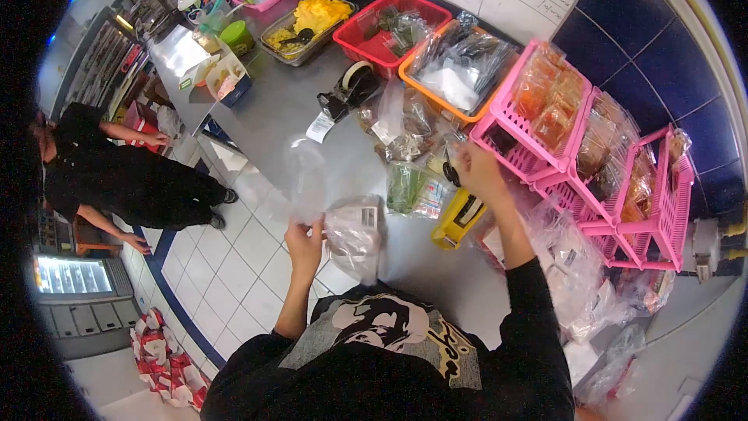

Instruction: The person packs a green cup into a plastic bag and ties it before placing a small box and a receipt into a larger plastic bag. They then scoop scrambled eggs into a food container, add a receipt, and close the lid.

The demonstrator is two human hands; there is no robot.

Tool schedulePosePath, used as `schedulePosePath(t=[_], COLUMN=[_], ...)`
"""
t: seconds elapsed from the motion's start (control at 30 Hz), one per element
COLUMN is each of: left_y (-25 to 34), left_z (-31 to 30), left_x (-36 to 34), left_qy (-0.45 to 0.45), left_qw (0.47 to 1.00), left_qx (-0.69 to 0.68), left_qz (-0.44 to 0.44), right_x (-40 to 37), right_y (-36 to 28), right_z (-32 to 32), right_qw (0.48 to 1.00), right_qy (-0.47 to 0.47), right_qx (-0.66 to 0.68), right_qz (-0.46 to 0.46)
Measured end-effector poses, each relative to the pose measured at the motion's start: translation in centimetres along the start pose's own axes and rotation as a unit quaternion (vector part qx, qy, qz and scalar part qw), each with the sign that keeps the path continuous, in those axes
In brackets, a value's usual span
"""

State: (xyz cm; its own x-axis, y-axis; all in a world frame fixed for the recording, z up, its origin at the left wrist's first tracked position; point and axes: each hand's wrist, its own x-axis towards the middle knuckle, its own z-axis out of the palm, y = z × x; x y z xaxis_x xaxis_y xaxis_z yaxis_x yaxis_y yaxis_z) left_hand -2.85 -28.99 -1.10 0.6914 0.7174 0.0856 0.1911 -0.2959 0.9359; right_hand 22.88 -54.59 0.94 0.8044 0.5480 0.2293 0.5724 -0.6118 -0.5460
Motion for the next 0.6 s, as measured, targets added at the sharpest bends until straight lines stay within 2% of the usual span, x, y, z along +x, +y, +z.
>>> schedulePosePath(t=[0.03,0.07,0.17,0.2,0.23,0.27,0.3,0.37,0.5,0.57,0.6], left_y=[-0.2,-0.3,-0.9,-0.9,-0.9,-1.0,-1.1,-0.7,-2.0,-1.9,-1.9], left_z=[0.0,0.0,-0.1,0.1,0.2,0.4,0.8,1.3,0.9,0.1,0.0], left_x=[0.0,0.3,0.6,0.9,1.2,1.4,1.8,2.0,2.3,2.7,3.0], left_qy=[0.036,0.038,0.072,0.026,-0.019,-0.016,-0.044,-0.077,-0.088,-0.096,-0.093], left_qw=[0.995,0.995,0.986,0.991,0.994,0.994,0.994,0.991,0.994,0.991,0.991], left_qx=[-0.080,-0.081,-0.134,-0.113,-0.090,-0.090,-0.083,-0.090,-0.062,0.044,0.044], left_qz=[-0.050,-0.048,-0.071,-0.063,-0.054,-0.053,-0.051,-0.062,-0.009,0.087,0.087], right_x=[-0.4,-0.3,0.5,1.2,2.2,3.0,3.7,4.5,5.4,4.9,4.4], right_y=[-1.1,-2.3,-5.1,-4.8,-4.1,-4.0,-3.7,-3.6,-1.8,-3.4,-3.9], right_z=[1.3,2.3,4.3,5.1,6.4,7.4,8.1,9.5,11.2,9.6,9.6], right_qw=[0.995,0.980,0.977,0.978,0.989,0.995,0.996,0.980,0.980,0.995,0.995], right_qy=[0.009,0.018,0.028,0.027,0.018,0.009,0.010,-0.043,-0.058,-0.026,-0.027], right_qx=[0.089,0.178,0.174,0.174,0.099,0.024,0.025,-0.132,-0.136,-0.036,-0.035], right_qz=[0.046,0.090,0.118,0.115,0.104,0.094,0.089,0.141,0.132,0.089,0.086])
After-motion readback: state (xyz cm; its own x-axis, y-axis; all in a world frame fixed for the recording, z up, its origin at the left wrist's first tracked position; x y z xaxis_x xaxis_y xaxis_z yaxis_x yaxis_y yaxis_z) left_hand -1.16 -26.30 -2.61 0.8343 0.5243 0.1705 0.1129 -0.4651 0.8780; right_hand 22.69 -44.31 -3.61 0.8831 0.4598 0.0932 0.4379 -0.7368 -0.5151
